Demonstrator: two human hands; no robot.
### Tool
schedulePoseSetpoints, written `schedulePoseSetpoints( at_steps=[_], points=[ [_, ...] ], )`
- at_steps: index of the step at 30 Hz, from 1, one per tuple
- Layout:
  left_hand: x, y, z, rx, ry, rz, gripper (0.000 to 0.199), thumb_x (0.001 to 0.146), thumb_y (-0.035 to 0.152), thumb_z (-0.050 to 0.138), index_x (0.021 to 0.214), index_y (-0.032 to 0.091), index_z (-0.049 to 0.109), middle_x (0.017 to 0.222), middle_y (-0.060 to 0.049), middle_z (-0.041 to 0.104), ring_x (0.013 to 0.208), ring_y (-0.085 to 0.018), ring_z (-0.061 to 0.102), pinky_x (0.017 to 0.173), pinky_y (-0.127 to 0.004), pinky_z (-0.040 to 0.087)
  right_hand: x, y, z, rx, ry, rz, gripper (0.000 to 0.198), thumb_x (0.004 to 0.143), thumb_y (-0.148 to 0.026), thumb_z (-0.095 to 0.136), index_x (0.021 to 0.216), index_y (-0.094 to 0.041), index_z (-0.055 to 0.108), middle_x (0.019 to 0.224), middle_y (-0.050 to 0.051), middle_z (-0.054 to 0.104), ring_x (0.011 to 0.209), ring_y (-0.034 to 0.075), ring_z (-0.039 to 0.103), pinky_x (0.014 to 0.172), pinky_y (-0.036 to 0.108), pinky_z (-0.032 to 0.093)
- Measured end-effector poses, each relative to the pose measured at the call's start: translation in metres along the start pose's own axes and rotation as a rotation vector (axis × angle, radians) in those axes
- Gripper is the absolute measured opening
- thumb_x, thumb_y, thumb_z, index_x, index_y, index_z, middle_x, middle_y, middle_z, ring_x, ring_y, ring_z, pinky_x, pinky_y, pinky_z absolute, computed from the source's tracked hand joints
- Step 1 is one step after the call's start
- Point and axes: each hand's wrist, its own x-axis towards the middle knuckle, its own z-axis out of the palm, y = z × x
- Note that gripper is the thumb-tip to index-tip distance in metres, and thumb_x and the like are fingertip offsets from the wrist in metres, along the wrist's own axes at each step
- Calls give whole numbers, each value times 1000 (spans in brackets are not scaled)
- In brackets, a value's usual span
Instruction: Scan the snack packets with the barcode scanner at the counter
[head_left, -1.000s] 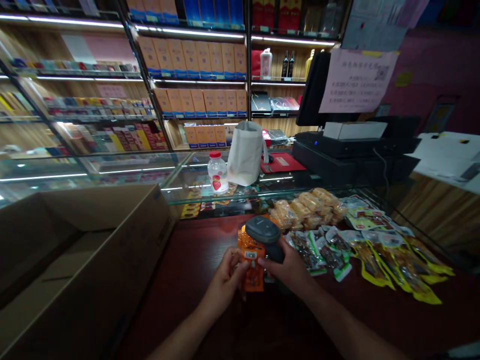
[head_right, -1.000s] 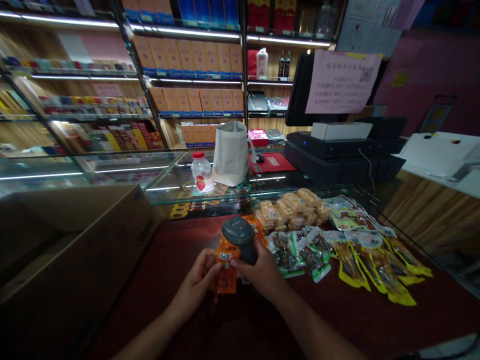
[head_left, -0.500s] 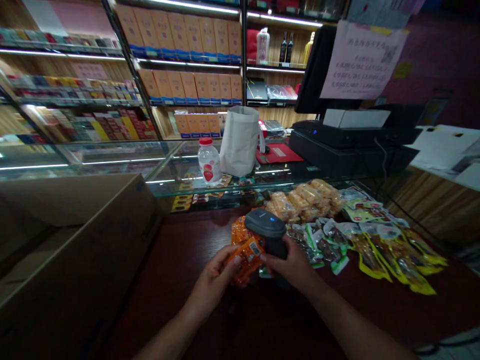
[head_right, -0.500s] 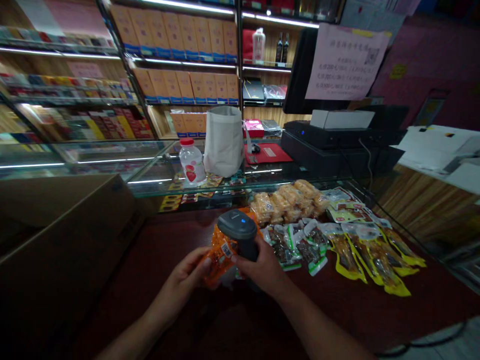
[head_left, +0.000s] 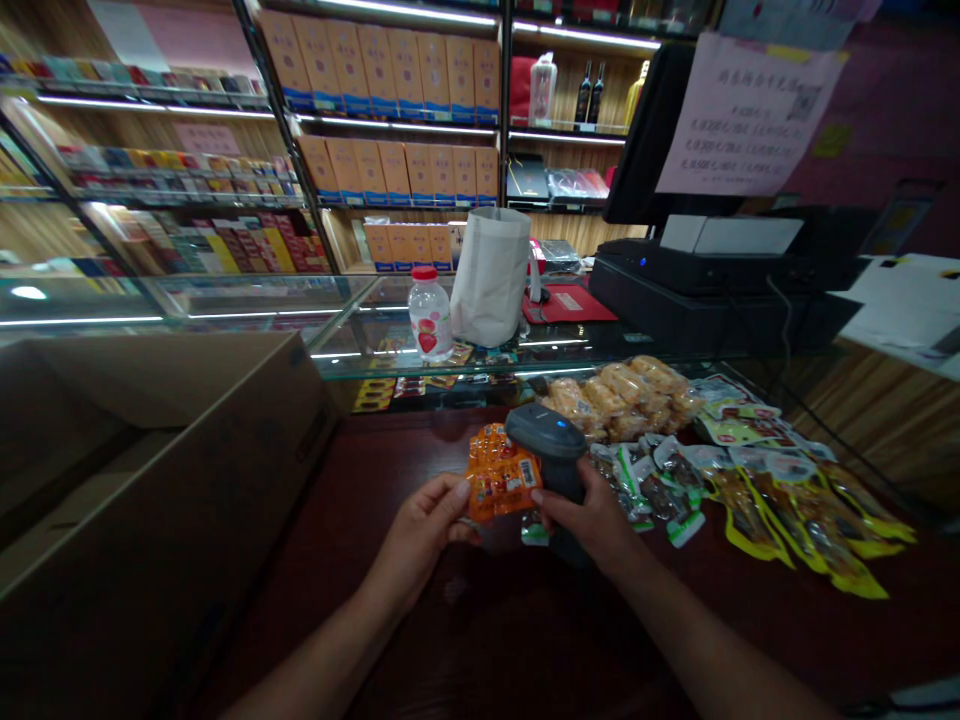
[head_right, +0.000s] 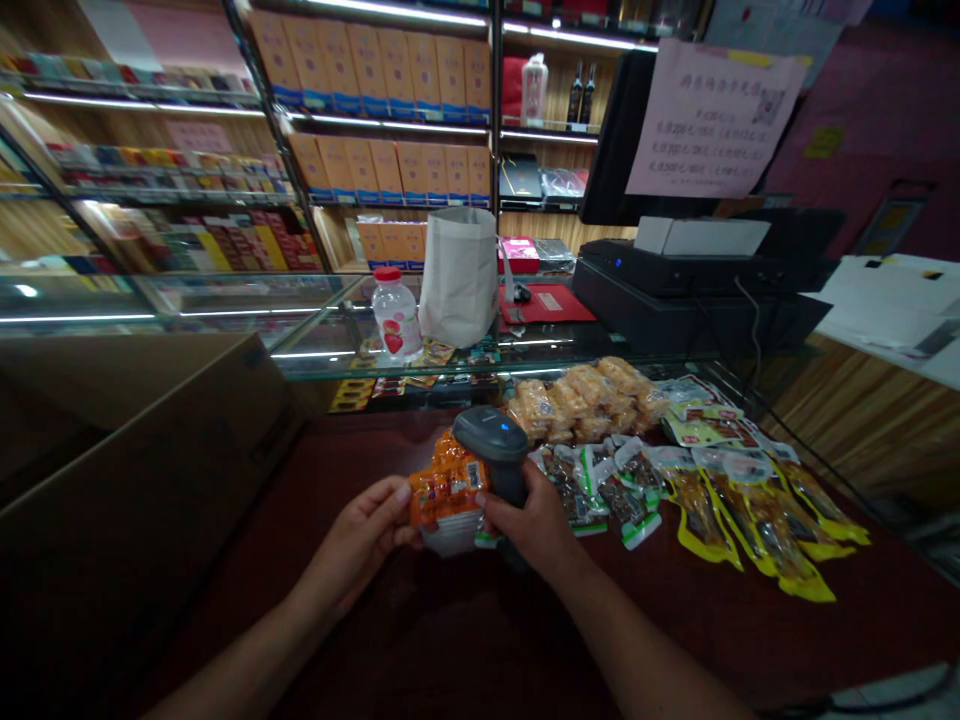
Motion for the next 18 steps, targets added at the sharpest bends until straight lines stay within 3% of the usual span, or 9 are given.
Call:
schedulePoseSetpoints(
  at_steps=[4, 7, 14, 18],
  points=[
    [2, 0, -1, -5, -1, -44, 41, 64, 42, 89, 90, 16, 73, 79, -2, 73, 55, -9, 61, 47, -19, 53, 4, 5, -3, 11, 0, -17, 34, 71, -34, 78, 93, -20, 57, 53, -5, 63, 44, 14, 54, 44, 24, 44],
    [2, -1, -2, 25, -35, -81, 37, 59, 38, 92, 80, 13, 73, 75, -2, 74, 56, -9, 63, 47, -16, 51, 5, 4, -4, 21, 17, -39, 31, 70, -34, 79, 87, -20, 57, 51, -6, 62, 43, 13, 53, 42, 23, 42],
    [1, -6, -3, 81, -134, -206, 36, 61, 36, 91, 78, 14, 68, 76, -8, 78, 62, -17, 73, 55, -22, 58, 3, -3, -8, 32, 15, -65, 29, 76, -35, 79, 89, -20, 58, 54, -6, 62, 45, 12, 54, 47, 23, 46],
    [3, -8, -4, 74, -75, -159, 37, 58, 34, 92, 72, 14, 65, 72, -7, 78, 59, -16, 73, 54, -21, 57, 2, -3, -8, 28, 10, -84, 32, 78, -39, 79, 90, -20, 57, 55, -6, 62, 46, 12, 54, 48, 23, 47]
  ],
)
